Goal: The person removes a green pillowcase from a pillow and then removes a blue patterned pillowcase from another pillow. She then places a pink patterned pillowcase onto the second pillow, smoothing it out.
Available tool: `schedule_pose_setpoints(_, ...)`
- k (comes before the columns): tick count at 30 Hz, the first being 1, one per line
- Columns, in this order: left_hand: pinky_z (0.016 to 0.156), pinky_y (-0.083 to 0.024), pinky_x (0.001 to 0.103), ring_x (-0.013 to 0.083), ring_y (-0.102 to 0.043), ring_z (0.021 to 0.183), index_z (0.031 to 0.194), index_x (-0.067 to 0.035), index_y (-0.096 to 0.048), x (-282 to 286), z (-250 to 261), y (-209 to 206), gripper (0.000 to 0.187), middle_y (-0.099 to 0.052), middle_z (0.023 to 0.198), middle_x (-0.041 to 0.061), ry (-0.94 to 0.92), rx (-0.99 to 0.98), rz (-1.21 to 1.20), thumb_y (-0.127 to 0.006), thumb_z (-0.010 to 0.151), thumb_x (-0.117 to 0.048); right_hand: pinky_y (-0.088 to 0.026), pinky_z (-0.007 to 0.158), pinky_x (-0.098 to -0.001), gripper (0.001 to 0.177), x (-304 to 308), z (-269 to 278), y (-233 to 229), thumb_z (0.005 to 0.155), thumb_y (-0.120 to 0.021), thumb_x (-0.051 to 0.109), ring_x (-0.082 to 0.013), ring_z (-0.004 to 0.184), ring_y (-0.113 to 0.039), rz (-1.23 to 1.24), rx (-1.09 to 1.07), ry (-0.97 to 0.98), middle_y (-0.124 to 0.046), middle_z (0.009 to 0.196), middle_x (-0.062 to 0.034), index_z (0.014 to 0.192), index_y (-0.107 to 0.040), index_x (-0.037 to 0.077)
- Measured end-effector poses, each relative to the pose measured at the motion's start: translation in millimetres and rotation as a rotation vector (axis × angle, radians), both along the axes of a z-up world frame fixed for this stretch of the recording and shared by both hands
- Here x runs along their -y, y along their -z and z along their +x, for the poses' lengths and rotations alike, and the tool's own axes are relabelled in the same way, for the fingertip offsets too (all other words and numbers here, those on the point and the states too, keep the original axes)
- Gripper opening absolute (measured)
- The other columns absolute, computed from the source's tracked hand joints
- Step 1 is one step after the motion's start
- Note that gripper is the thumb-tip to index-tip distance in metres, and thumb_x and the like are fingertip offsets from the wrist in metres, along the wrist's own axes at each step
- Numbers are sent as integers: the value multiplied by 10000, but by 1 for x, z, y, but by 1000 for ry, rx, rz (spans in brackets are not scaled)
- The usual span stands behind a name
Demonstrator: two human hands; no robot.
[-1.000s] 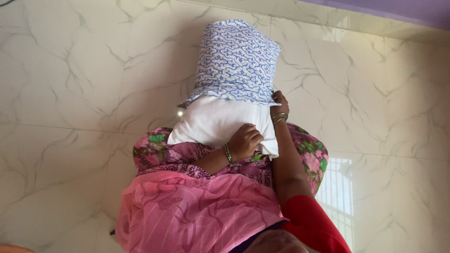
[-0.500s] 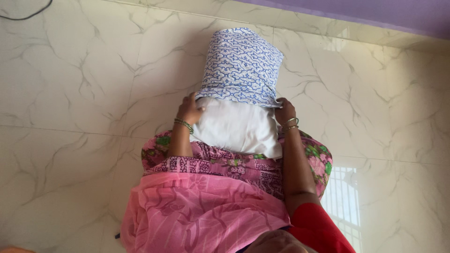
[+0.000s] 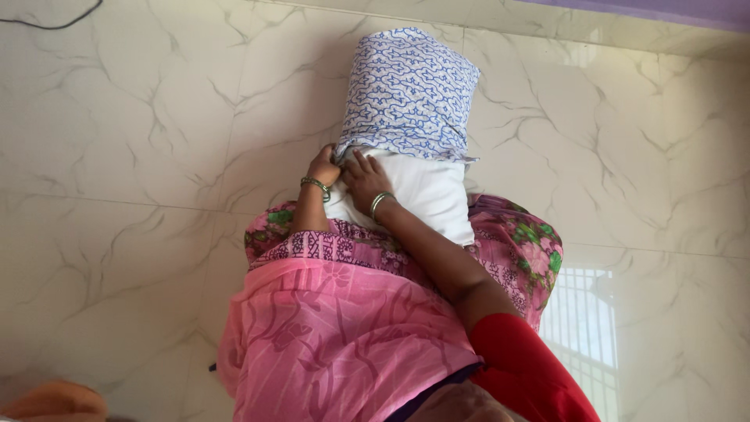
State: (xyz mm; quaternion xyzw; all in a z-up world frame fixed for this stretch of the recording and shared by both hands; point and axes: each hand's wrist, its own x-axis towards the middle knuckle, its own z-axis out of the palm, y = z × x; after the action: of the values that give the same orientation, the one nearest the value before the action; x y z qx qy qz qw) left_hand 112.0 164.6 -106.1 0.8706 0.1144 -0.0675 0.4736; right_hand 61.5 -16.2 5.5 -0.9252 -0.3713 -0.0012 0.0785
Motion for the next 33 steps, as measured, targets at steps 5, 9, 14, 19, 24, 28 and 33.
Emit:
schedule_pose_setpoints(5,958,-509,448,383,-650,1141,1322,-104,-565,27,3,-32,660,-694,1212,198,91,51,86,-853,741,-226,-372,1168,-480,315,50,-6,-7,904,-694,291,-341,1340,-523,233,-108,47,-651,1276,-207,1081,-695,30)
schedule_pose_setpoints(9,929,-517,491,418,-648,1092,1153,-111,-670,58,10,-36,386,-695,1140,198,12,101,252,-779,790,-183,-453,1029,-468,257,81,-28,-36,845,-755,160,-407,1125,-598,545,-69,29,-668,1136,-226,1014,-657,-7)
schedule_pose_setpoints(14,872,-517,518,434,-634,1031,1069,-99,-668,62,28,-22,304,-677,1068,181,-86,283,248,-687,766,-78,-462,1054,-495,183,77,-50,-67,824,-778,79,-396,944,-598,561,-53,30,-620,910,-161,879,-610,30)
schedule_pose_setpoints(19,830,-515,526,427,-638,984,1040,-108,-667,49,62,1,228,-675,1016,167,-227,408,294,-692,814,-90,-433,1080,-541,179,81,-74,-91,798,-761,74,-379,904,-598,575,-45,-53,-601,893,-161,891,-617,20)
schedule_pose_setpoints(24,780,-520,525,431,-649,913,968,-93,-664,31,97,25,156,-677,954,188,-337,468,330,-718,823,-109,-434,1082,-533,186,82,-76,-90,800,-767,87,-367,926,-600,555,-73,-73,-609,913,-155,907,-629,24)
schedule_pose_setpoints(28,823,-538,508,437,-674,925,944,-67,-655,27,102,33,188,-711,937,218,-368,304,300,-742,807,-163,-413,1091,-531,259,73,-58,-67,806,-788,133,-356,1052,-614,463,-81,-93,-644,1025,-166,988,-657,4)
schedule_pose_setpoints(33,872,-531,517,463,-676,974,1078,-33,-590,24,94,29,315,-719,993,263,-367,171,144,-694,801,-143,-478,1088,-440,355,112,-34,-45,861,-736,138,-418,1262,-567,577,39,-126,-610,1322,-196,1184,-653,15)
